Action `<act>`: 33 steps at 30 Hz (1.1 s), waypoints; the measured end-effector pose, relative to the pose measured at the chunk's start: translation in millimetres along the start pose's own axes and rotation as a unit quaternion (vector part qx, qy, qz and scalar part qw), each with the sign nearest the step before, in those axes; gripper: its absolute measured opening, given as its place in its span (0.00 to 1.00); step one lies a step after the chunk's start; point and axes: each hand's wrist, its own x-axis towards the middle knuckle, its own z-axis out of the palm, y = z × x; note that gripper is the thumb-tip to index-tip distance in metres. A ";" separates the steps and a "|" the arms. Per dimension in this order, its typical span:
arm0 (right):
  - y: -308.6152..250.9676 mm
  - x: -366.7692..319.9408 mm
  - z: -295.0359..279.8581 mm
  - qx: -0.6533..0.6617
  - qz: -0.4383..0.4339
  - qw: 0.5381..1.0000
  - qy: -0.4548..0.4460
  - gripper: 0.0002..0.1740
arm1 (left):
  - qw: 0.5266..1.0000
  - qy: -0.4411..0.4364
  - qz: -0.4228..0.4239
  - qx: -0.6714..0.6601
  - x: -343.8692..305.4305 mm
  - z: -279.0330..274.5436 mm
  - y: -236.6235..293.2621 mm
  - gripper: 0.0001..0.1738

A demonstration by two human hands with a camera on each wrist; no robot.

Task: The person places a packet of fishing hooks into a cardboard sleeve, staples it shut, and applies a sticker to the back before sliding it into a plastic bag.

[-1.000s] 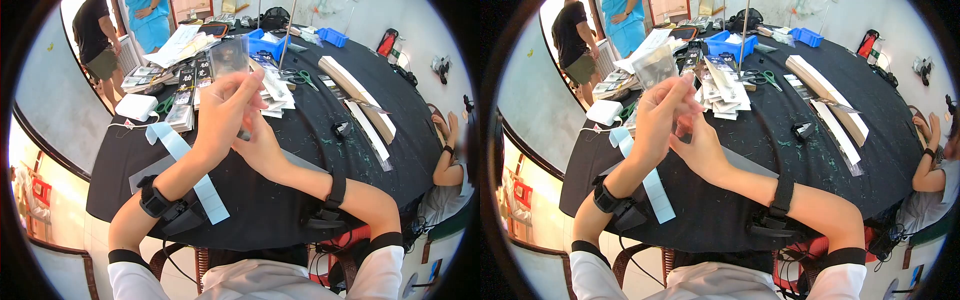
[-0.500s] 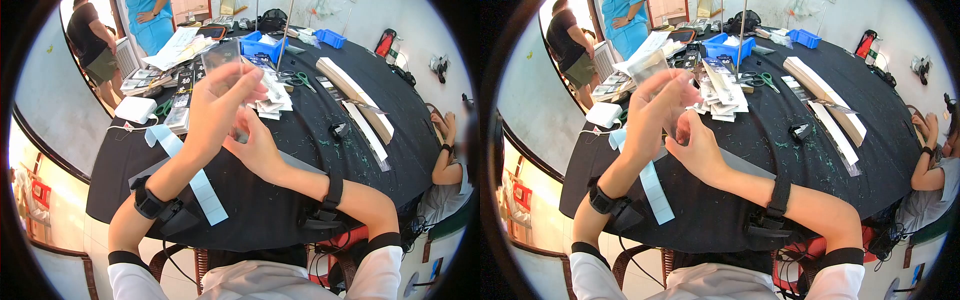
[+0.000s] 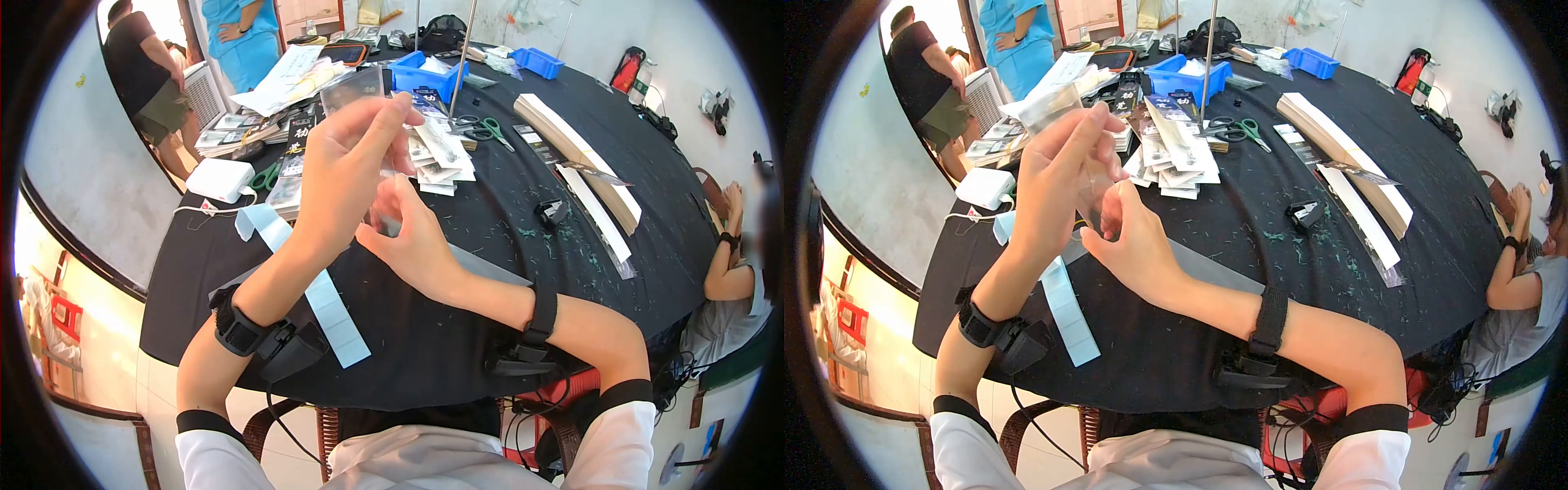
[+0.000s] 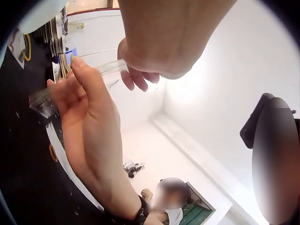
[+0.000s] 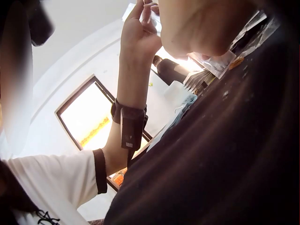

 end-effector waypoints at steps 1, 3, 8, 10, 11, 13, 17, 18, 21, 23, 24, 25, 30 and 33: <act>0.2 0.2 0.2 0.002 0.001 1.000 -0.001 0.21 | 1.000 -0.011 -0.004 0.000 0.0 -0.6 0.8 0.16; -1.6 0.0 0.5 0.005 0.005 1.000 -0.003 0.21 | 1.000 -0.020 -0.010 0.001 -0.3 -1.1 3.1 0.17; -39.8 6.6 -14.9 0.075 -0.044 0.994 -0.067 0.23 | 0.994 0.020 -0.030 -0.100 -2.5 -3.5 26.9 0.19; -62.9 8.9 -21.9 0.119 -0.008 0.988 -0.100 0.20 | 0.993 0.013 -0.040 -0.109 -5.5 -7.8 35.1 0.19; -69.6 10.9 -22.6 0.184 0.025 0.976 -0.117 0.16 | 0.988 -0.003 -0.049 -0.144 -6.8 -8.5 36.9 0.18; -73.4 10.7 -17.9 0.253 0.024 0.959 -0.124 0.09 | 0.979 -0.020 -0.085 -0.182 -12.2 -7.0 44.2 0.18; -84.4 0.5 -9.8 0.264 0.078 0.958 -0.083 0.09 | 0.969 -0.006 -0.097 -0.229 -22.3 -5.7 39.6 0.17; -85.7 -2.1 -10.7 0.261 0.076 0.959 -0.079 0.09 | 0.968 -0.010 -0.096 -0.231 -25.5 -3.0 36.9 0.17; -84.0 -9.0 -13.3 0.172 0.142 0.969 -0.111 0.18 | 0.976 0.048 -0.113 -0.177 -41.3 1.7 35.1 0.17; -85.4 -15.0 -19.8 0.150 0.158 0.969 -0.117 0.18 | 0.977 0.053 -0.127 -0.165 -51.1 8.6 40.4 0.16; -86.7 -17.9 -22.9 0.129 0.175 0.968 -0.129 0.19 | 0.977 0.062 -0.139 -0.151 -55.1 12.1 42.9 0.14; -87.1 -21.7 -24.7 0.113 0.179 0.969 -0.130 0.21 | 0.977 0.058 -0.139 -0.153 -58.3 15.2 43.4 0.14; -100.1 -40.3 -41.5 0.081 0.200 0.968 -0.127 0.21 | 0.976 0.021 -0.174 -0.127 -69.9 28.9 42.7 0.20; -107.1 -51.2 -53.9 0.065 0.210 0.968 -0.117 0.19 | 0.972 -0.012 -0.187 -0.143 -74.7 44.2 45.1 0.21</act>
